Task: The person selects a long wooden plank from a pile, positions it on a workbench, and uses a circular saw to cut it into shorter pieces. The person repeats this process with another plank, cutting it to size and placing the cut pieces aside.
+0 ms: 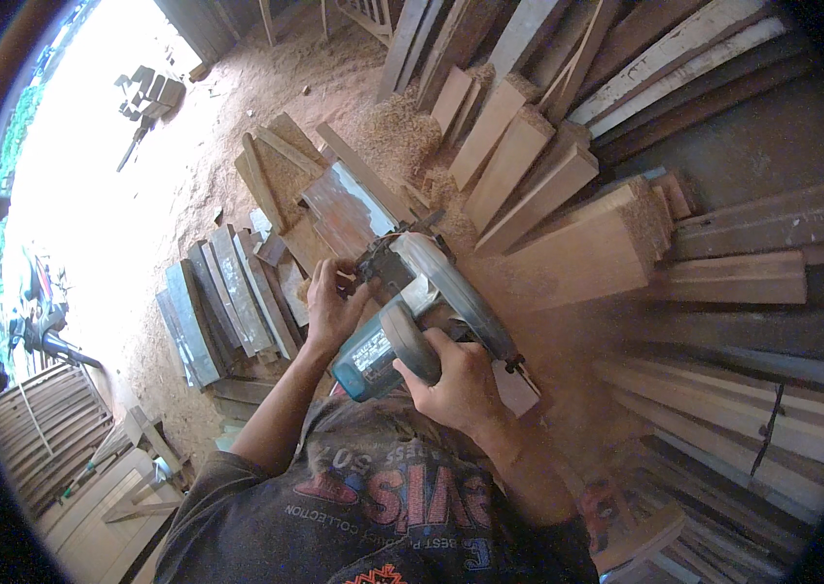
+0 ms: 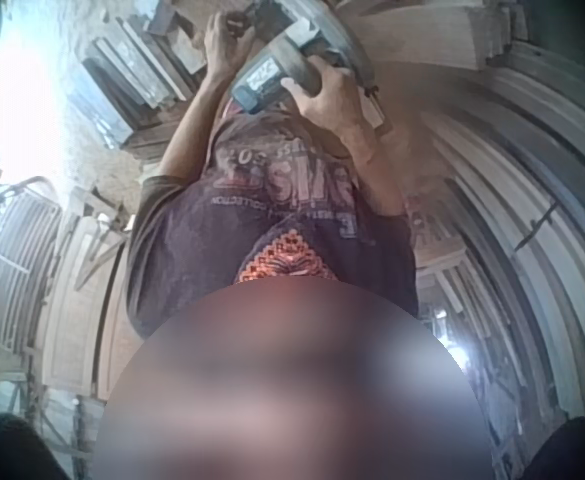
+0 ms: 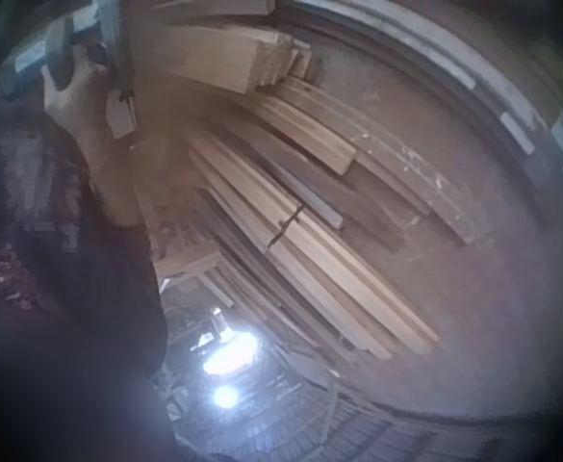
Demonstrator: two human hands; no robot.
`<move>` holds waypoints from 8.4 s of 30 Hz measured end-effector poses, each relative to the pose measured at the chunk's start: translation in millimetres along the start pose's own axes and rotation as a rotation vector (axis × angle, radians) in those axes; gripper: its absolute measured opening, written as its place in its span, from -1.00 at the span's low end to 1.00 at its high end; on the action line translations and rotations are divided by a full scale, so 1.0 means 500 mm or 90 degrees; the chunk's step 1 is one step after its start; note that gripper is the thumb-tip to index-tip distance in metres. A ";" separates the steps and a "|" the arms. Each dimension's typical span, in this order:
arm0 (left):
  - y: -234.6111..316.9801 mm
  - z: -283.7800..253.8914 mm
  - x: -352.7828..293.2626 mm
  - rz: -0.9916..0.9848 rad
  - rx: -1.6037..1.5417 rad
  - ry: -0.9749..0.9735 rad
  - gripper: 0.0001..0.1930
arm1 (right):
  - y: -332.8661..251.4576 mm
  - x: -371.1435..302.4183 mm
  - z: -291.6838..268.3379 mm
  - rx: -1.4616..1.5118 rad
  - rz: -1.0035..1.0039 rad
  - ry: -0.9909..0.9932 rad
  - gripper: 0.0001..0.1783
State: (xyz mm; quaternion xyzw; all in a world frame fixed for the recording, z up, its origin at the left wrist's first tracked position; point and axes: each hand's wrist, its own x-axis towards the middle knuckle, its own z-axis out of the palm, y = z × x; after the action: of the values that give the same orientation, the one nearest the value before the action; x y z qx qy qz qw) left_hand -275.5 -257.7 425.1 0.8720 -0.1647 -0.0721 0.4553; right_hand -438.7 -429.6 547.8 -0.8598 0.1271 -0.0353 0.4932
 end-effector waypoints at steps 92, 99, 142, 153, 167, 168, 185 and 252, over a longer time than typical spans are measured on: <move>-0.090 0.071 0.000 -0.005 0.061 0.022 -0.51 | 0.140 0.005 0.072 0.032 -0.032 0.005 -0.69; -0.106 0.075 0.003 0.013 0.044 0.034 -0.46 | 0.139 0.005 0.072 0.037 -0.029 0.002 -0.68; -0.157 0.040 0.044 0.058 -0.024 0.003 -0.35 | 0.139 0.012 0.098 0.056 -0.063 0.034 -0.62; -0.154 0.028 0.048 0.032 -0.014 -0.023 -0.35 | 0.137 0.018 0.093 0.048 -0.096 0.037 -0.63; -0.217 0.007 0.092 0.091 -0.076 -0.038 -0.39 | 0.127 0.048 0.107 0.076 -0.090 0.033 -0.61; -0.218 0.006 0.094 0.093 -0.043 -0.025 -0.41 | 0.127 0.051 0.109 0.074 -0.094 0.038 -0.61; -0.268 -0.030 0.158 0.211 0.051 -0.015 -0.49 | 0.107 0.097 0.121 0.070 -0.112 0.035 -0.62; 0.154 0.331 -0.321 0.057 0.345 -0.361 0.15 | 0.342 -1.078 -0.181 0.336 0.300 0.693 -0.71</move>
State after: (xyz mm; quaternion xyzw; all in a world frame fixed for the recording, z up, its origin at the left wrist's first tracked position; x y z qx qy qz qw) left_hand -488.4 -369.3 388.8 0.8981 -0.3348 -0.2438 0.1480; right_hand -1007.0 -451.6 482.3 -0.5182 0.5313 -0.3870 0.5472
